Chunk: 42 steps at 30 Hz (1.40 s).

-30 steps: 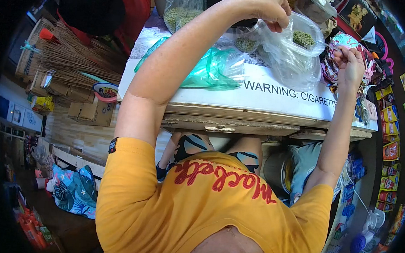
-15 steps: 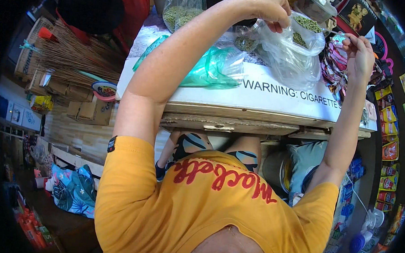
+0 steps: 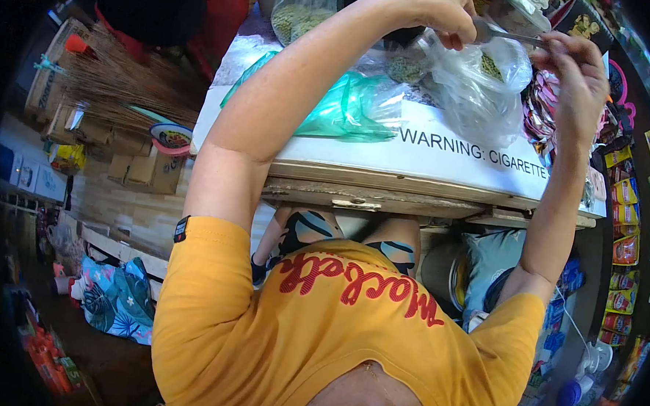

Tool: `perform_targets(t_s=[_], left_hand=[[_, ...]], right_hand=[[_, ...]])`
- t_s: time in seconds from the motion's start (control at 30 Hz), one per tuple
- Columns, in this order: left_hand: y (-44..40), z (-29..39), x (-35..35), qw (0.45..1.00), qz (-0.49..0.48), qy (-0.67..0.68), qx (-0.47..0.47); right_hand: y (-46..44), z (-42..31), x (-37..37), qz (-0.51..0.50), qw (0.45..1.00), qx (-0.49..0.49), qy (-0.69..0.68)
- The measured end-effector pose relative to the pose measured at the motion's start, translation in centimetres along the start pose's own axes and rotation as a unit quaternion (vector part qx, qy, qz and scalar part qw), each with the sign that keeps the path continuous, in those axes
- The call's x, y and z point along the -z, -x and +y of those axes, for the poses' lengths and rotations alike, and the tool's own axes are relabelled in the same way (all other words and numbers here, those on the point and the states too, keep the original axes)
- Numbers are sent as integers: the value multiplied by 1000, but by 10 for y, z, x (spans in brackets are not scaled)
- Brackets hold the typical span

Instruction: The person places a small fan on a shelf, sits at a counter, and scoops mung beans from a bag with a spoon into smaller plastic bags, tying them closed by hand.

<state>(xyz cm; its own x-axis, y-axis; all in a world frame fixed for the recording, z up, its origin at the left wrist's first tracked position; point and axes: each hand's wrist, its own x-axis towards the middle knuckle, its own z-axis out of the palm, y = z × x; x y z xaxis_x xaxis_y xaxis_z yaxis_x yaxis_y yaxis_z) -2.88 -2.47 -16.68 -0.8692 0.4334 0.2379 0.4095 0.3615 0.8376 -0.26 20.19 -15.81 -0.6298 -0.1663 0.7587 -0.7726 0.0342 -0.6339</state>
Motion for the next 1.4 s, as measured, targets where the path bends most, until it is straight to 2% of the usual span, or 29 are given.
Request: perform_targets(t_s=[0.13,0.27,0.37,0.47,0.73,0.83,1.4], left_hand=[[-2,-2,1,1000,-4,-11,2],[-5,-3,-1,1000,-8,4,6],[-2,-1,-1,1000,-7,-8,0],[1,1,-1,1000,-11,7,-3],[-5,-7,1,999,-29,26,-7],[-5,-7,1,999,-33,23,-8],[-6,-7,-2,999,-28,38,6]], right_hand=[[-4,8,48,77,997,4,-2],[10,29,48,44,993,-45,100],[21,49,41,35,994,-88,63],[29,59,39,45,985,-161,-54],[35,85,53,94,956,-244,-135],[33,83,58,135,952,-243,-131],[21,73,74,178,960,-193,-98]])
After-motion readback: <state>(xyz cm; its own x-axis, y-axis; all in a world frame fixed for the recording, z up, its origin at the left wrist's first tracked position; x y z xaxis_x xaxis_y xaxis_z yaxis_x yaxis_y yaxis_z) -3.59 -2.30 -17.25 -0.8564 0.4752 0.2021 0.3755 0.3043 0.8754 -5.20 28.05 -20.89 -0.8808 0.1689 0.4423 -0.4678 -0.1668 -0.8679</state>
